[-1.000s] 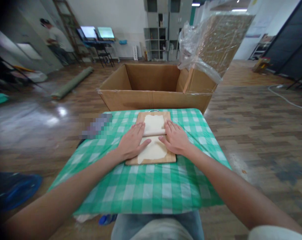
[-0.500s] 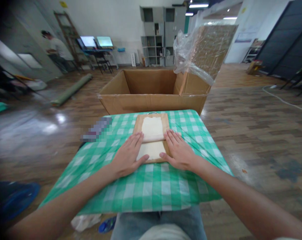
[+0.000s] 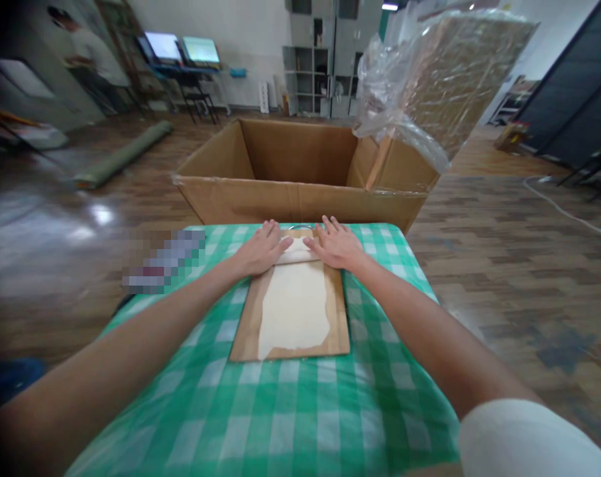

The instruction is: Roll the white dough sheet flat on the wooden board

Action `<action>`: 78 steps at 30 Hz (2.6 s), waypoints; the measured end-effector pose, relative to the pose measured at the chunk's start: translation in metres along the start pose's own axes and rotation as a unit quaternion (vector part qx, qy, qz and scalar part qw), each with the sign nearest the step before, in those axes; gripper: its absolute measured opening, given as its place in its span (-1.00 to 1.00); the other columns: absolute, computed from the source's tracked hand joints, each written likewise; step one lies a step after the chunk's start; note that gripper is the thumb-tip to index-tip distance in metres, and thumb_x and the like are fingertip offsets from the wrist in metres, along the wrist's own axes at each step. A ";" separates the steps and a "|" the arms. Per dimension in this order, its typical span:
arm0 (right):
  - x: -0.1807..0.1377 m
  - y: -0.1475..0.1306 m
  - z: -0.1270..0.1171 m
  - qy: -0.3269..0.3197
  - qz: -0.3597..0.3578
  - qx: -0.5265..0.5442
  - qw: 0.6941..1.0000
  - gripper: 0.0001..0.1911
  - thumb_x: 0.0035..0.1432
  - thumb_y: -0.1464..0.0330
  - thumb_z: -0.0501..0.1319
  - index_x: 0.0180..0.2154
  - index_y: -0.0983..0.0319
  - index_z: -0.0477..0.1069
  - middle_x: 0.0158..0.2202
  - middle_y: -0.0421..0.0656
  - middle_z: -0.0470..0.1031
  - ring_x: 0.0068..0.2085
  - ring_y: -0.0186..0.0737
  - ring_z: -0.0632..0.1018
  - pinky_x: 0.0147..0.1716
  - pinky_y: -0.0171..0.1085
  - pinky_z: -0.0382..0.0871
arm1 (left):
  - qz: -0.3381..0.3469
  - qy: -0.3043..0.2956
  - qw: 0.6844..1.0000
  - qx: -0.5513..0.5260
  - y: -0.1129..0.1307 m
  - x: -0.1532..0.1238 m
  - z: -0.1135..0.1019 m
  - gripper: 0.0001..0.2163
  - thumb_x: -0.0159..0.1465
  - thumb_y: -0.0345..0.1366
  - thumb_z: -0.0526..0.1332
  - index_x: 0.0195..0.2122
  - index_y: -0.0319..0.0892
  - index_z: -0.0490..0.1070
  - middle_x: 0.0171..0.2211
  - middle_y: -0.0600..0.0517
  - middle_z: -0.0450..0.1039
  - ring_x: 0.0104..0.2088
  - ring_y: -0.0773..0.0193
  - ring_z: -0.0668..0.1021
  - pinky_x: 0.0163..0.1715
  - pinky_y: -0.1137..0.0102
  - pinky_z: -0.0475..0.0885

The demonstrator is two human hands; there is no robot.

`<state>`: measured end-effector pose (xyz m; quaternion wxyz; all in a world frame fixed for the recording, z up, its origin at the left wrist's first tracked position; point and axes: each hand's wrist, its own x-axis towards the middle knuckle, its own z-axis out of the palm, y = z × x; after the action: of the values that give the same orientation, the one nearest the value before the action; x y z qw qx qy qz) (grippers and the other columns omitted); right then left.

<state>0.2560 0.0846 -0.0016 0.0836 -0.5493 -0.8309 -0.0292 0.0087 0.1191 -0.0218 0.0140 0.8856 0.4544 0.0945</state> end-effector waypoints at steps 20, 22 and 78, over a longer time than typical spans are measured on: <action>-0.166 -0.072 -0.005 0.042 0.000 -0.007 0.999 0.01 0.45 -0.14 -0.11 0.50 0.59 -0.12 0.54 0.32 -0.13 0.55 0.27 -0.07 0.48 0.22 -0.08 | 0.048 0.070 0.996 0.027 0.083 -0.140 -0.021 -0.18 0.50 0.16 -0.14 0.49 -0.52 -0.04 0.50 -0.42 0.01 0.54 -0.11 0.04 0.51 0.02 -0.03; -0.183 -0.077 -0.006 0.047 -0.014 -0.003 0.999 0.02 0.45 -0.14 -0.08 0.52 0.56 -0.20 0.54 0.31 -0.16 0.55 0.27 -0.10 0.47 0.26 -0.07 | 0.058 0.071 0.996 0.022 0.089 -0.155 -0.022 -0.18 0.50 0.16 -0.09 0.51 -0.48 -0.08 0.51 -0.41 0.00 0.55 -0.11 0.02 0.51 0.00 0.00; -0.170 -0.053 -0.007 0.052 -0.020 -0.029 0.998 -0.04 0.47 -0.09 -0.06 0.47 0.61 -0.02 0.53 0.33 -0.08 0.54 0.26 -0.04 0.48 0.16 -0.05 | 0.024 0.052 0.998 0.024 0.101 -0.120 -0.019 -0.15 0.47 0.21 -0.05 0.47 -0.53 0.01 0.50 -0.44 0.00 0.53 -0.18 0.08 0.49 -0.02 0.02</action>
<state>0.2728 -0.0921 -0.0214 0.1102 -0.5327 -0.8349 -0.0839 0.0177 -0.0385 -0.0104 -0.0333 0.8902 0.4356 0.1294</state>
